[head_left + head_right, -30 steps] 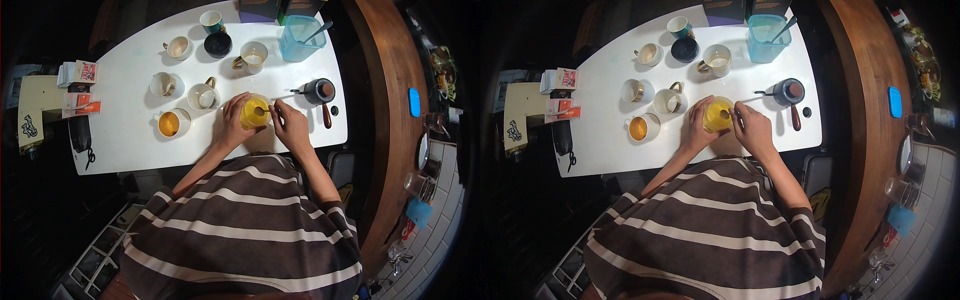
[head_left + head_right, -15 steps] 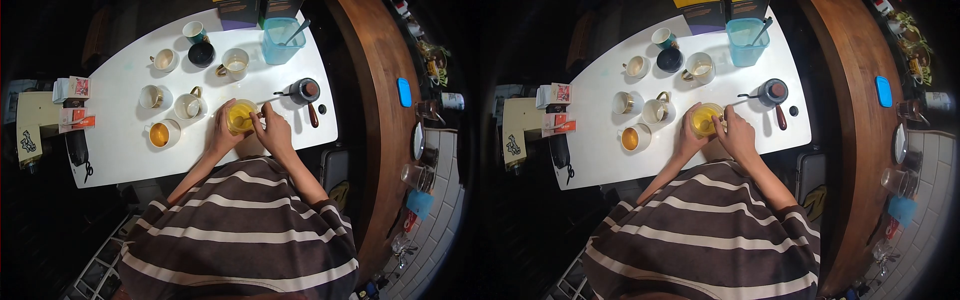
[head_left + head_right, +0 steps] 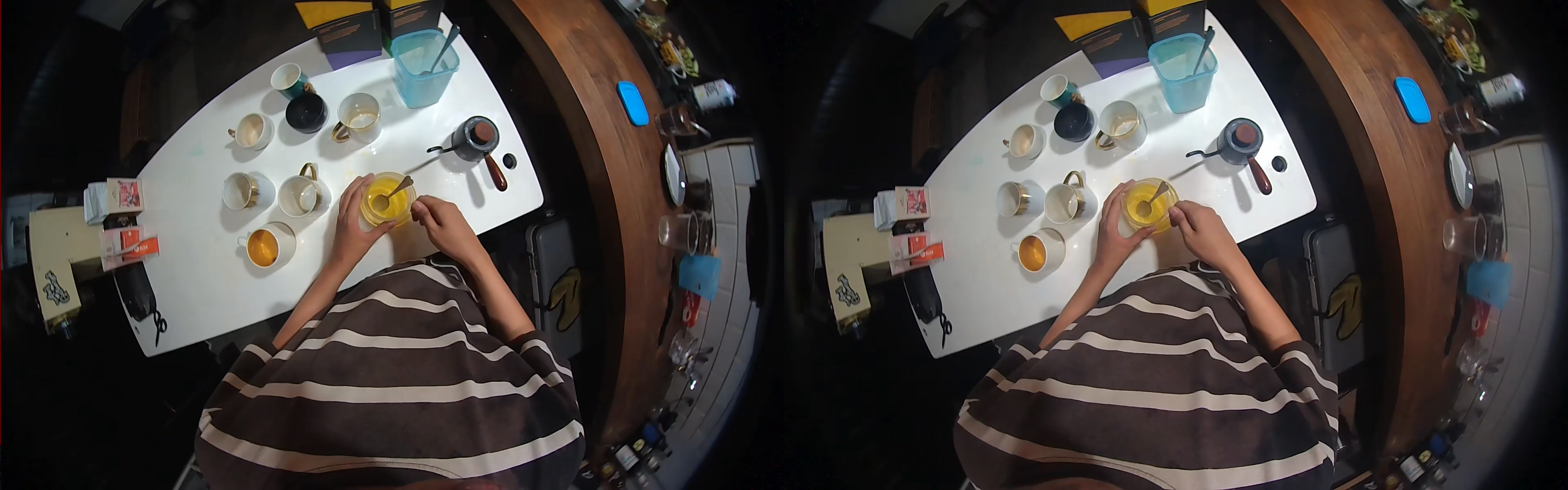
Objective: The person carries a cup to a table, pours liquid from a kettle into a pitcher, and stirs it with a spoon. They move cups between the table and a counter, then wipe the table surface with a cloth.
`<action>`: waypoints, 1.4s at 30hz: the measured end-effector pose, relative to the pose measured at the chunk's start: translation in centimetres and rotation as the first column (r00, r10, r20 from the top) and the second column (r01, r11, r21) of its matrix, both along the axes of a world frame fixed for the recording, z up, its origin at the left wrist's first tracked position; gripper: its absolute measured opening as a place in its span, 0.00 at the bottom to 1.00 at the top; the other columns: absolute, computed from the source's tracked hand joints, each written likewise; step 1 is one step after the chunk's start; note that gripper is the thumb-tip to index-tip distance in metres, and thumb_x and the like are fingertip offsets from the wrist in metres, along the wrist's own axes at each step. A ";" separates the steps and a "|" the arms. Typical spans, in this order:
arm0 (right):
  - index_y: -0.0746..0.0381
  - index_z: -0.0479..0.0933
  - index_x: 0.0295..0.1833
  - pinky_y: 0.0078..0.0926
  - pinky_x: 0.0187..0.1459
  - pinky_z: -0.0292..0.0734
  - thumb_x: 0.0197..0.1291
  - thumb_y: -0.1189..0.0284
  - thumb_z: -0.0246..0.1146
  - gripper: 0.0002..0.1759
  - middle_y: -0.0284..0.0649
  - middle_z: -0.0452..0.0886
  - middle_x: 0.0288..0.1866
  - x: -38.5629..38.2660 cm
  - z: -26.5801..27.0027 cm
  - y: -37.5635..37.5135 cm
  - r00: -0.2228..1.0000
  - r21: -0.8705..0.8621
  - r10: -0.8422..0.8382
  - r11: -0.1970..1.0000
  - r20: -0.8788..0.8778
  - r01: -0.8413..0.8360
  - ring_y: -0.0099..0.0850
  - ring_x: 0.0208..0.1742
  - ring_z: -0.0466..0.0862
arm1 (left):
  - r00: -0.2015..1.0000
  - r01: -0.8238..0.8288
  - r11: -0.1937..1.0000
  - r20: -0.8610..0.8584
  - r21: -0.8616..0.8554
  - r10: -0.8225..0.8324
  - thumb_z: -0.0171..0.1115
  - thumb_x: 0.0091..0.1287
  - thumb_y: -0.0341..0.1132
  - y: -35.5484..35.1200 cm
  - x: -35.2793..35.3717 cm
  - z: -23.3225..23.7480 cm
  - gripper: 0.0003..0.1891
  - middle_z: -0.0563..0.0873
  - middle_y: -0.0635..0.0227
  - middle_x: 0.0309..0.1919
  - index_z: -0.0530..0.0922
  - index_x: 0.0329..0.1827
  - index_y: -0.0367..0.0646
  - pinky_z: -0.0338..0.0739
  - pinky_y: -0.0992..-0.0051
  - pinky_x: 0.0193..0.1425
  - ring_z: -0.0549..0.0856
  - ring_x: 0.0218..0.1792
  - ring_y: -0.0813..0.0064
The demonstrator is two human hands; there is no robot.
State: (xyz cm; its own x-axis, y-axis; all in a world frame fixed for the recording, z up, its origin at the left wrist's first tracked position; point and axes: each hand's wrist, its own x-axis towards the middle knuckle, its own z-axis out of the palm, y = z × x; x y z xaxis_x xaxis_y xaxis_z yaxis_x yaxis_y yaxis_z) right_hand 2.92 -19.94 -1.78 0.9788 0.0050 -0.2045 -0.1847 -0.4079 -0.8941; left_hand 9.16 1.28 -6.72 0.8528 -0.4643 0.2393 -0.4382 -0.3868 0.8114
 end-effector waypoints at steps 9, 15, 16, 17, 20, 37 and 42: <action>0.69 0.78 0.48 0.47 0.45 0.75 0.78 0.67 0.53 0.16 0.60 0.82 0.37 -5.1 3.6 1.0 0.980 -0.030 -0.188 0.982 -0.060 0.187 0.59 0.41 0.81 | 0.983 0.178 0.983 0.056 -0.047 -0.175 0.84 0.50 0.42 -1.5 -1.2 3.7 0.43 0.78 0.53 0.68 0.74 0.69 0.36 0.70 0.57 0.75 0.75 0.70 0.52; 0.69 0.79 0.52 0.47 0.46 0.76 0.78 0.64 0.52 0.18 0.60 0.82 0.37 -12.3 8.3 -0.1 0.924 -0.035 -0.381 0.924 -0.032 0.380 0.61 0.43 0.82 | 0.928 0.371 0.928 0.052 -0.035 -0.369 0.84 0.50 0.46 -5.1 -4.2 7.7 0.45 0.77 0.53 0.68 0.73 0.69 0.36 0.68 0.56 0.75 0.74 0.70 0.51; 0.69 0.79 0.52 0.46 0.46 0.76 0.78 0.64 0.52 0.18 0.60 0.82 0.37 -13.9 9.3 -0.6 0.904 -0.029 -0.427 0.904 -0.020 0.426 0.60 0.44 0.83 | 0.893 0.443 0.897 0.100 -0.009 -0.440 0.83 0.51 0.48 -5.8 -4.8 8.9 0.45 0.77 0.53 0.69 0.73 0.70 0.35 0.67 0.55 0.76 0.73 0.71 0.51; 0.69 0.79 0.52 0.44 0.46 0.77 0.77 0.64 0.53 0.18 0.59 0.83 0.38 -15.5 10.3 -1.1 0.885 -0.020 -0.466 0.885 -0.009 0.466 0.60 0.44 0.83 | 0.852 0.505 0.863 0.146 0.022 -0.502 0.83 0.51 0.50 -6.5 -5.5 9.9 0.46 0.76 0.54 0.70 0.73 0.70 0.35 0.66 0.54 0.76 0.73 0.71 0.50; 0.70 0.78 0.49 0.40 0.44 0.76 0.78 0.64 0.52 0.18 0.55 0.82 0.34 -20.5 13.5 -3.1 0.826 0.039 -0.563 0.825 -0.035 0.564 0.48 0.37 0.83 | 0.804 0.577 0.817 0.185 -0.007 -0.566 0.76 0.55 0.61 -9.4 -8.2 12.0 0.48 0.76 0.52 0.71 0.72 0.72 0.36 0.65 0.54 0.77 0.72 0.73 0.50; 0.60 0.68 0.34 0.19 0.39 0.62 0.81 0.64 0.49 0.19 0.23 0.64 0.31 -54.7 23.1 -23.4 0.481 -0.053 -0.873 0.478 0.080 0.877 0.17 0.34 0.62 | 0.698 0.716 0.673 0.168 -0.189 -0.696 0.70 0.69 0.43 -27.7 -26.4 12.5 0.26 0.79 0.55 0.63 0.76 0.65 0.37 0.71 0.62 0.69 0.78 0.66 0.55; 0.54 0.68 0.33 0.18 0.32 0.59 0.81 0.58 0.50 0.20 0.21 0.64 0.29 -60.6 21.8 -26.6 0.268 -0.053 -0.963 0.267 0.024 0.962 0.15 0.32 0.61 | 0.669 0.732 0.635 0.089 -0.246 -0.738 0.66 0.71 0.28 -29.7 -29.0 12.6 0.12 0.81 0.62 0.53 0.79 0.54 0.37 0.74 0.73 0.62 0.81 0.56 0.70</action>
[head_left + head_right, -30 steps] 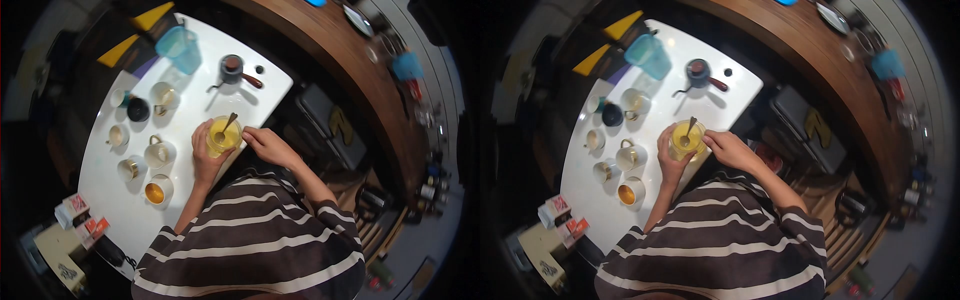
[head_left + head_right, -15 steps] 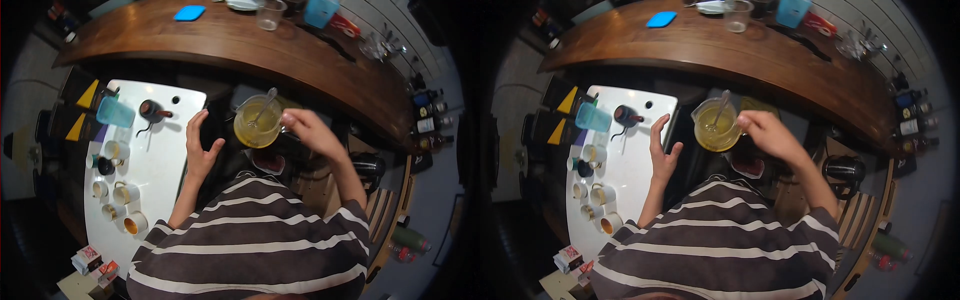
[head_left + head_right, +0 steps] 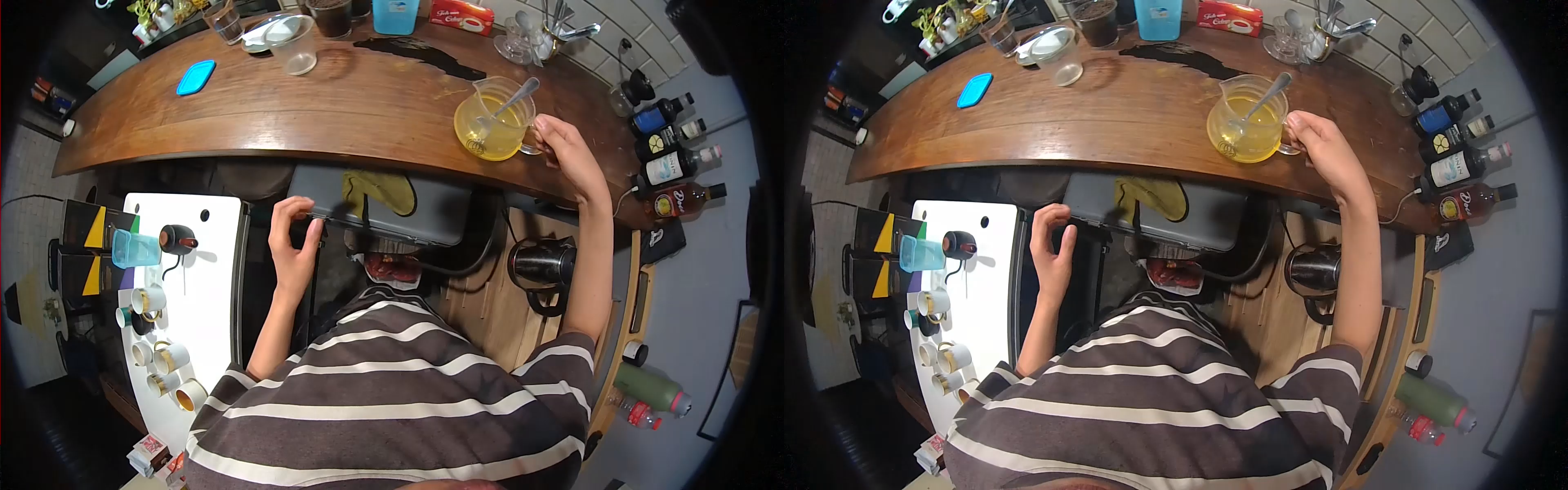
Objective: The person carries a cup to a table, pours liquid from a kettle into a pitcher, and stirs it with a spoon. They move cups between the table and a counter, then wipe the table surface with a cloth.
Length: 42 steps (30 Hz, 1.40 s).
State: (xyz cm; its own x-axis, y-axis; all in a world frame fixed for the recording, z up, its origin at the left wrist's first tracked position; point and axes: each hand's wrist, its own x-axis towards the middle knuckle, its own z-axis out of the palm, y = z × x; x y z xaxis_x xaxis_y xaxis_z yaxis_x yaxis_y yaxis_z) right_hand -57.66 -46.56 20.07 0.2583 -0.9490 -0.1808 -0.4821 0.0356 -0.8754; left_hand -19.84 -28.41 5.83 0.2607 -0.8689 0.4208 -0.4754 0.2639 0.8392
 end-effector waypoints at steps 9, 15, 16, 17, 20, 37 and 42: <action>0.51 0.73 0.37 0.21 0.37 0.62 0.79 0.52 0.52 0.19 0.20 0.68 0.31 -4.2 -3.5 -3.0 0.993 0.012 -0.110 0.994 -0.036 0.110 0.15 0.36 0.67 | 0.985 0.085 0.996 -0.156 0.040 -0.078 0.65 0.68 0.21 -2.1 -1.9 0.5 0.03 0.81 0.66 0.42 0.81 0.42 0.35 0.74 0.78 0.51 0.80 0.44 0.75; 0.47 0.66 0.32 0.15 0.31 0.53 0.78 0.50 0.53 0.20 0.19 0.59 0.28 -5.0 -4.7 -3.3 0.990 0.028 -0.139 0.990 0.026 0.138 0.12 0.29 0.57 | 0.975 0.104 0.993 -0.202 0.054 -0.091 0.66 0.67 0.21 -1.7 -2.4 0.1 0.02 0.81 0.66 0.41 0.82 0.40 0.35 0.75 0.76 0.52 0.81 0.45 0.74; 0.47 0.66 0.32 0.15 0.31 0.53 0.78 0.50 0.53 0.20 0.19 0.59 0.28 -5.0 -4.9 -3.4 0.991 0.025 -0.131 0.991 0.024 0.131 0.12 0.29 0.57 | 0.976 0.100 0.993 -0.201 0.055 -0.087 0.67 0.67 0.21 -1.5 -2.4 0.0 0.02 0.82 0.66 0.41 0.82 0.38 0.34 0.75 0.76 0.53 0.81 0.45 0.74; 0.48 0.66 0.32 0.15 0.30 0.53 0.79 0.52 0.53 0.20 0.19 0.59 0.28 -5.1 -5.1 -3.4 0.991 0.030 -0.130 0.991 0.025 0.129 0.12 0.29 0.57 | 0.976 0.092 0.994 -0.202 0.054 -0.079 0.67 0.67 0.21 -1.4 -2.4 -0.2 0.02 0.82 0.66 0.41 0.82 0.38 0.34 0.75 0.76 0.53 0.81 0.45 0.74; 0.50 0.66 0.33 0.15 0.28 0.53 0.80 0.55 0.52 0.19 0.20 0.59 0.28 -5.6 -5.3 -3.7 0.994 0.047 -0.098 0.994 0.045 0.096 0.12 0.29 0.57 | 0.975 0.089 0.995 -0.210 0.053 -0.076 0.67 0.67 0.22 -0.7 -2.3 -0.5 0.02 0.82 0.65 0.41 0.82 0.37 0.34 0.75 0.75 0.53 0.81 0.45 0.74; 0.64 0.79 0.49 0.21 0.27 0.69 0.78 0.60 0.58 0.17 0.32 0.74 0.38 -5.3 -5.6 -0.7 0.929 -0.370 -0.369 0.860 0.026 0.352 0.18 0.23 0.68 | 0.964 0.111 0.994 -0.245 0.019 -0.103 0.62 0.76 0.30 2.0 -1.6 -0.2 0.07 0.80 0.67 0.41 0.79 0.39 0.36 0.73 0.78 0.46 0.78 0.41 0.79; 0.66 0.76 0.38 0.21 0.30 0.63 0.76 0.67 0.61 0.14 0.34 0.71 0.36 -2.0 -2.7 7.7 0.949 -0.709 -0.300 0.648 0.101 0.280 0.20 0.30 0.70 | 0.953 -0.005 0.999 -0.301 0.048 0.019 0.58 0.79 0.31 3.9 -0.6 -0.1 0.09 0.81 0.70 0.35 0.83 0.49 0.35 0.70 0.81 0.40 0.77 0.35 0.83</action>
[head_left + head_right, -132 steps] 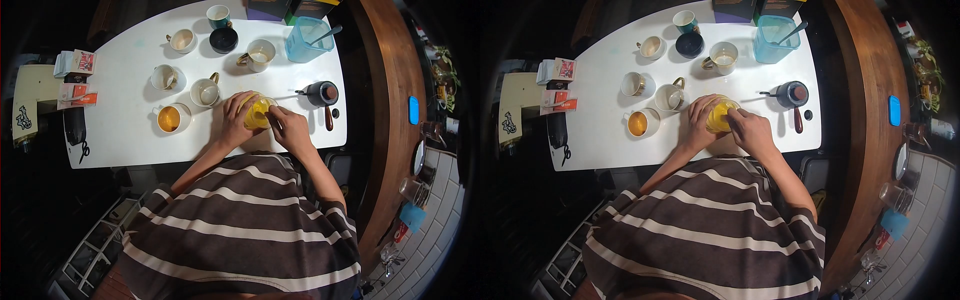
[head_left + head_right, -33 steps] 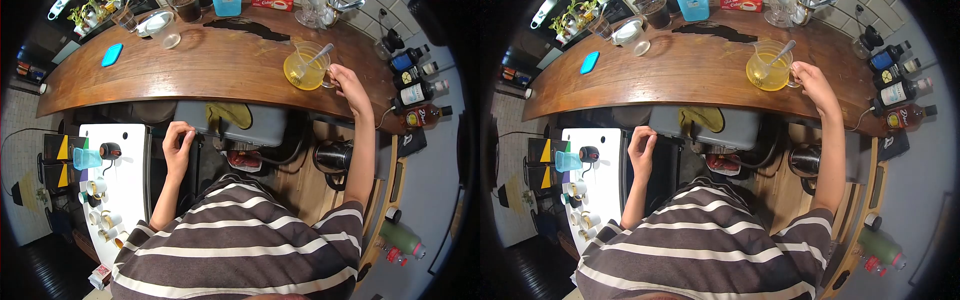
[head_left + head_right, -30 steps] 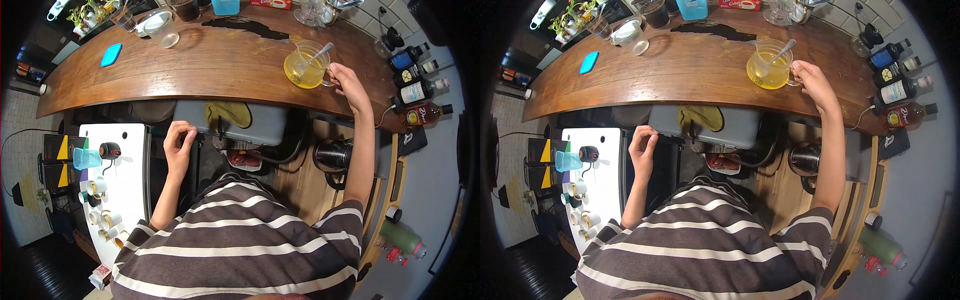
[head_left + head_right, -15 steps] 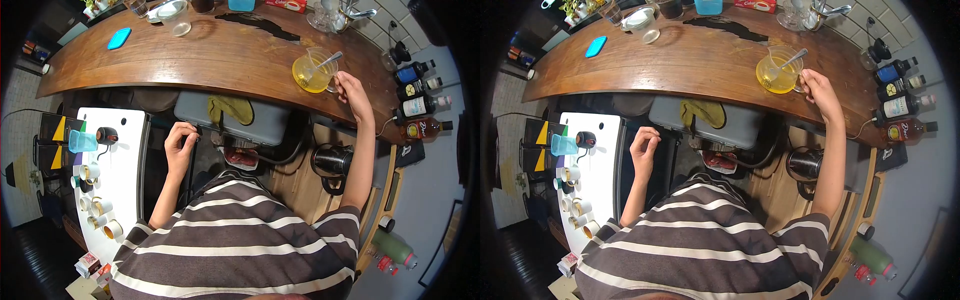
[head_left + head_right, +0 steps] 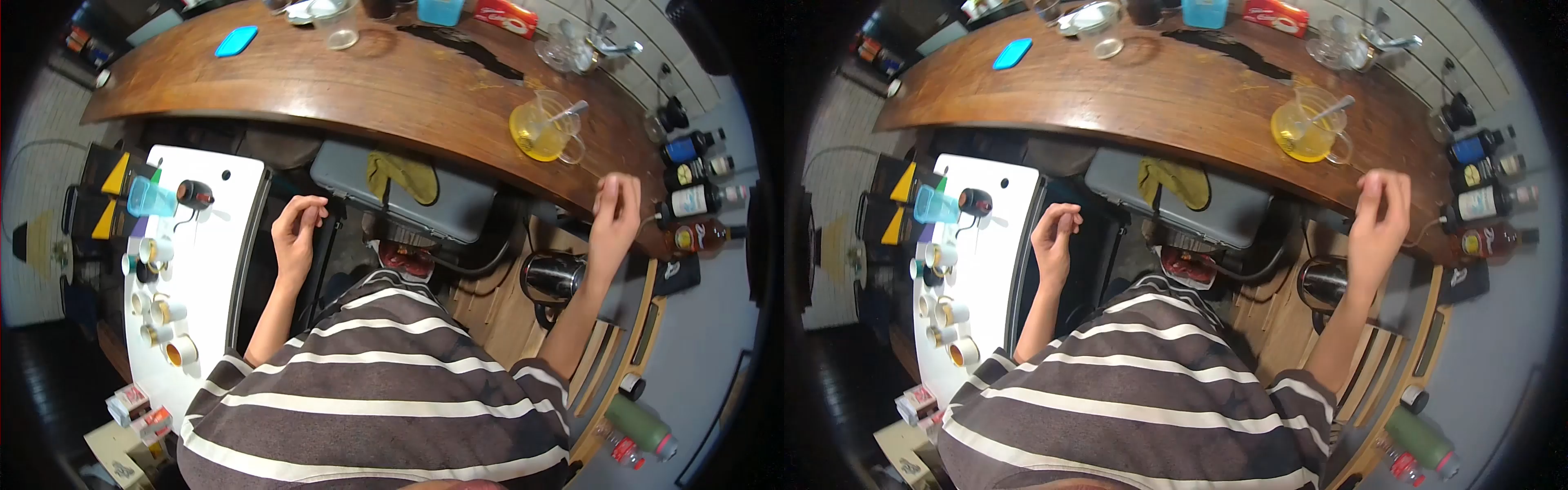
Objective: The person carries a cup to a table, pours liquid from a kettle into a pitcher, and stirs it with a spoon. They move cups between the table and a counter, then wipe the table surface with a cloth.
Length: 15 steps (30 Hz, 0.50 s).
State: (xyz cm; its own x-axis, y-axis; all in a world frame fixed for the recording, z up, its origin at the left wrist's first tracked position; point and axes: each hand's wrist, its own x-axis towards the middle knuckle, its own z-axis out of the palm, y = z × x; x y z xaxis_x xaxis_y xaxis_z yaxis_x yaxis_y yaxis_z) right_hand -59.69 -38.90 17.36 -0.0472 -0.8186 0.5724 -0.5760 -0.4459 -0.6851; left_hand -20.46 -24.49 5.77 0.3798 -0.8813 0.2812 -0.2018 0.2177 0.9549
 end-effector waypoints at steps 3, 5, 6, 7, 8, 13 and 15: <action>0.67 0.73 0.31 0.21 0.29 0.59 0.70 0.71 0.66 0.16 0.34 0.70 0.33 5.0 -0.6 3.8 0.957 -0.056 0.270 0.959 -0.108 -0.277 0.22 0.28 0.68 | 0.998 -0.060 0.992 -0.011 0.114 0.061 0.59 0.79 0.32 2.2 0.9 0.5 0.09 0.82 0.70 0.32 0.84 0.48 0.36 0.69 0.82 0.37 0.76 0.31 0.84; 0.67 0.73 0.29 0.23 0.28 0.59 0.69 0.71 0.68 0.17 0.34 0.69 0.30 8.8 -2.8 5.4 0.896 0.170 0.443 0.881 0.031 -0.442 0.23 0.26 0.67 | 0.996 -0.082 0.992 -0.017 0.100 0.084 0.58 0.81 0.40 4.0 1.8 0.4 0.16 0.82 0.71 0.25 0.85 0.42 0.36 0.67 0.82 0.30 0.78 0.24 0.84; 0.67 0.73 0.29 0.23 0.27 0.59 0.69 0.71 0.67 0.17 0.34 0.69 0.30 10.6 -4.5 5.6 0.842 0.237 0.536 0.811 0.068 -0.535 0.23 0.26 0.67 | 0.995 -0.095 0.989 0.011 0.109 0.094 0.57 0.81 0.43 5.1 2.4 0.3 0.19 0.82 0.70 0.24 0.85 0.39 0.35 0.67 0.82 0.28 0.79 0.23 0.84; 0.68 0.74 0.29 0.24 0.27 0.59 0.69 0.72 0.67 0.16 0.34 0.69 0.29 12.5 -6.1 5.7 0.774 0.297 0.624 0.723 0.108 -0.624 0.23 0.26 0.67 | 0.993 -0.115 0.986 0.039 0.117 0.111 0.57 0.81 0.46 6.1 3.0 0.3 0.22 0.82 0.70 0.23 0.85 0.35 0.35 0.66 0.81 0.27 0.79 0.21 0.84; 0.68 0.74 0.30 0.24 0.27 0.59 0.69 0.72 0.67 0.16 0.35 0.69 0.29 14.6 -7.3 6.2 0.722 0.331 0.672 0.652 0.164 -0.683 0.24 0.26 0.67 | 0.985 -0.170 0.980 0.040 0.103 0.166 0.57 0.80 0.49 7.0 3.3 0.5 0.26 0.82 0.69 0.23 0.84 0.31 0.35 0.66 0.82 0.25 0.79 0.20 0.84; 0.71 0.74 0.32 0.26 0.29 0.62 0.72 0.73 0.63 0.15 0.38 0.70 0.29 24.5 -9.3 9.7 0.371 0.397 0.881 0.241 0.293 -0.886 0.27 0.27 0.69 | 0.909 -0.417 0.892 0.061 0.174 0.413 0.59 0.80 0.43 14.7 5.5 0.5 0.22 0.83 0.69 0.25 0.83 0.31 0.34 0.70 0.81 0.28 0.80 0.22 0.83; 0.70 0.74 0.32 0.27 0.30 0.64 0.74 0.72 0.61 0.16 0.39 0.71 0.29 28.0 -9.6 11.0 0.231 0.432 0.912 0.068 0.338 -0.899 0.29 0.28 0.71 | 0.853 -0.522 0.839 0.068 0.155 0.518 0.59 0.79 0.42 18.2 6.3 0.3 0.21 0.83 0.68 0.26 0.83 0.31 0.34 0.70 0.81 0.28 0.80 0.23 0.83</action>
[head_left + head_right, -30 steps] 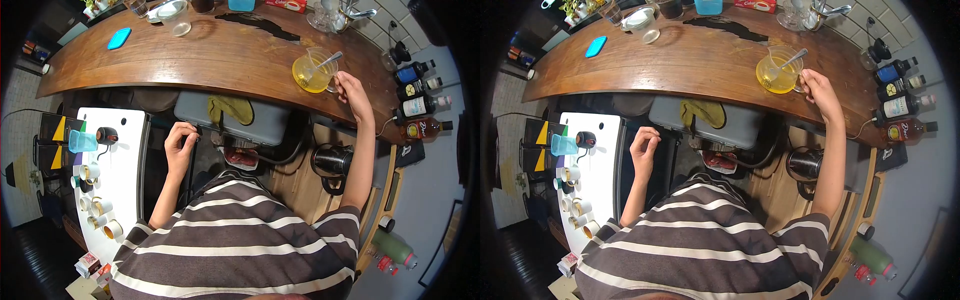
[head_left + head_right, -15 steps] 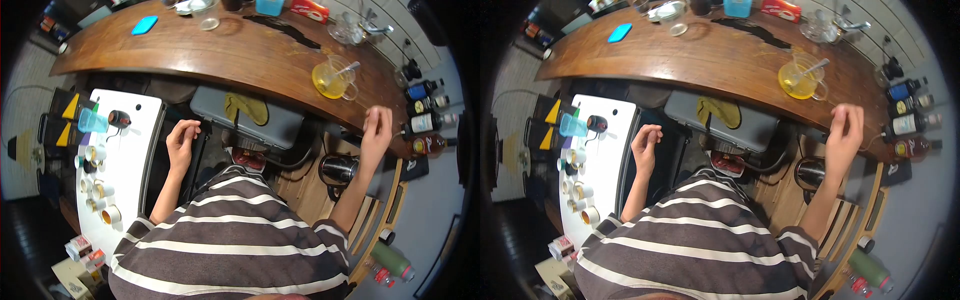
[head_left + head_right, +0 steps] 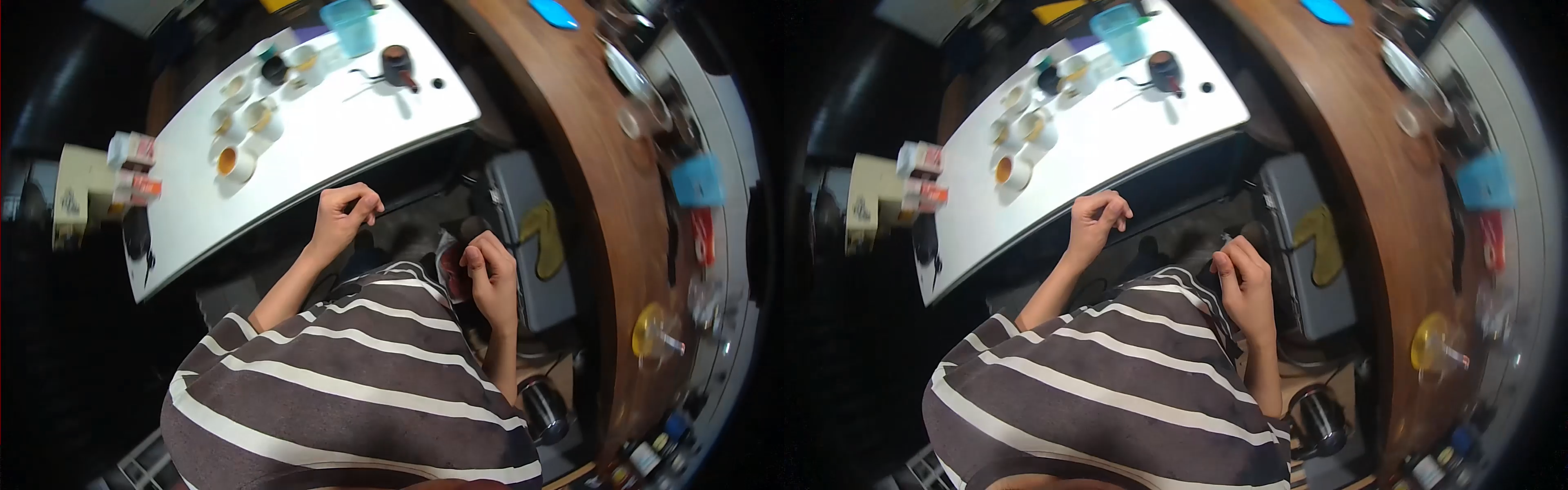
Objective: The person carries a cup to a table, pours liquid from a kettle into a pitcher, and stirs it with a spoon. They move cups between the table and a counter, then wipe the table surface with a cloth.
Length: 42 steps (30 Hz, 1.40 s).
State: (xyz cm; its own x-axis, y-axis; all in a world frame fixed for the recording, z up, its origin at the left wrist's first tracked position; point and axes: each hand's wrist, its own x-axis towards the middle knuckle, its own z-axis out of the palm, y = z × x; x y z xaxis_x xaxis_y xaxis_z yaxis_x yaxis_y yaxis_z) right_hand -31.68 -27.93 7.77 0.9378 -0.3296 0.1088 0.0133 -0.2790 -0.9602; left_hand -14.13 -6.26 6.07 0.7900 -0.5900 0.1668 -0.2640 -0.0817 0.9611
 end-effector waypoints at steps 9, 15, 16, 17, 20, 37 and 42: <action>0.68 0.79 0.43 0.27 0.37 0.72 0.69 0.71 0.67 0.09 0.41 0.80 0.34 13.0 0.6 8.6 0.941 -0.075 0.303 0.946 -0.152 -0.316 0.30 0.31 0.77 | 0.859 -0.510 0.859 -0.029 0.041 0.511 0.69 0.72 0.33 16.5 3.0 -2.9 0.12 0.84 0.68 0.42 0.79 0.52 0.37 0.73 0.81 0.47 0.81 0.42 0.82; 0.65 0.73 0.64 0.31 0.51 0.78 0.61 0.65 0.75 0.30 0.44 0.84 0.54 25.0 -7.1 17.3 0.936 -0.030 0.344 0.937 -0.075 -0.347 0.33 0.51 0.83 | 0.678 -0.735 0.663 0.134 0.141 0.723 0.78 0.61 0.35 25.1 8.5 -6.5 0.33 0.80 0.61 0.60 0.70 0.66 0.40 0.77 0.68 0.57 0.81 0.57 0.68; 0.66 0.71 0.68 0.34 0.54 0.78 0.59 0.64 0.76 0.36 0.47 0.82 0.60 27.0 -8.5 18.6 0.939 -0.036 0.340 0.939 -0.043 -0.342 0.37 0.57 0.83 | 0.636 -0.771 0.614 0.172 0.169 0.752 0.80 0.59 0.37 26.3 9.2 -6.8 0.36 0.80 0.59 0.61 0.68 0.67 0.41 0.77 0.65 0.59 0.81 0.59 0.65; 0.66 0.71 0.68 0.34 0.54 0.78 0.59 0.64 0.76 0.36 0.47 0.82 0.60 29.3 -10.8 19.6 0.941 -0.049 0.338 0.939 -0.033 -0.339 0.37 0.57 0.83 | 0.635 -0.770 0.607 0.138 0.197 0.761 0.81 0.58 0.40 27.1 10.2 -8.5 0.41 0.77 0.56 0.65 0.65 0.70 0.41 0.77 0.61 0.63 0.79 0.64 0.60; 0.67 0.63 0.74 0.40 0.61 0.77 0.55 0.60 0.80 0.48 0.52 0.73 0.70 34.3 -11.8 23.1 0.969 -0.146 0.245 0.960 0.020 -0.240 0.44 0.67 0.77 | 0.647 -0.761 0.607 0.198 0.229 0.737 0.82 0.58 0.41 29.4 12.4 -10.5 0.42 0.76 0.55 0.68 0.65 0.72 0.40 0.74 0.58 0.67 0.78 0.66 0.57; 0.66 0.70 0.66 0.41 0.64 0.74 0.49 0.68 0.79 0.40 0.52 0.82 0.58 40.6 -12.3 28.5 0.979 -0.093 0.075 0.994 0.192 -0.058 0.49 0.61 0.81 | 0.666 -0.746 0.596 0.355 0.297 0.656 0.86 0.47 0.54 27.1 19.6 -17.6 0.55 0.78 0.41 0.59 0.65 0.71 0.30 0.71 0.50 0.65 0.78 0.59 0.40; 0.66 0.69 0.67 0.43 0.63 0.75 0.48 0.62 0.81 0.44 0.54 0.81 0.58 37.4 -9.8 27.5 0.980 -0.172 -0.023 0.983 0.198 0.057 0.52 0.61 0.81 | 0.772 -0.632 0.754 0.234 0.179 0.591 0.86 0.48 0.49 28.0 19.3 -15.2 0.50 0.81 0.44 0.56 0.69 0.68 0.30 0.74 0.53 0.63 0.81 0.57 0.44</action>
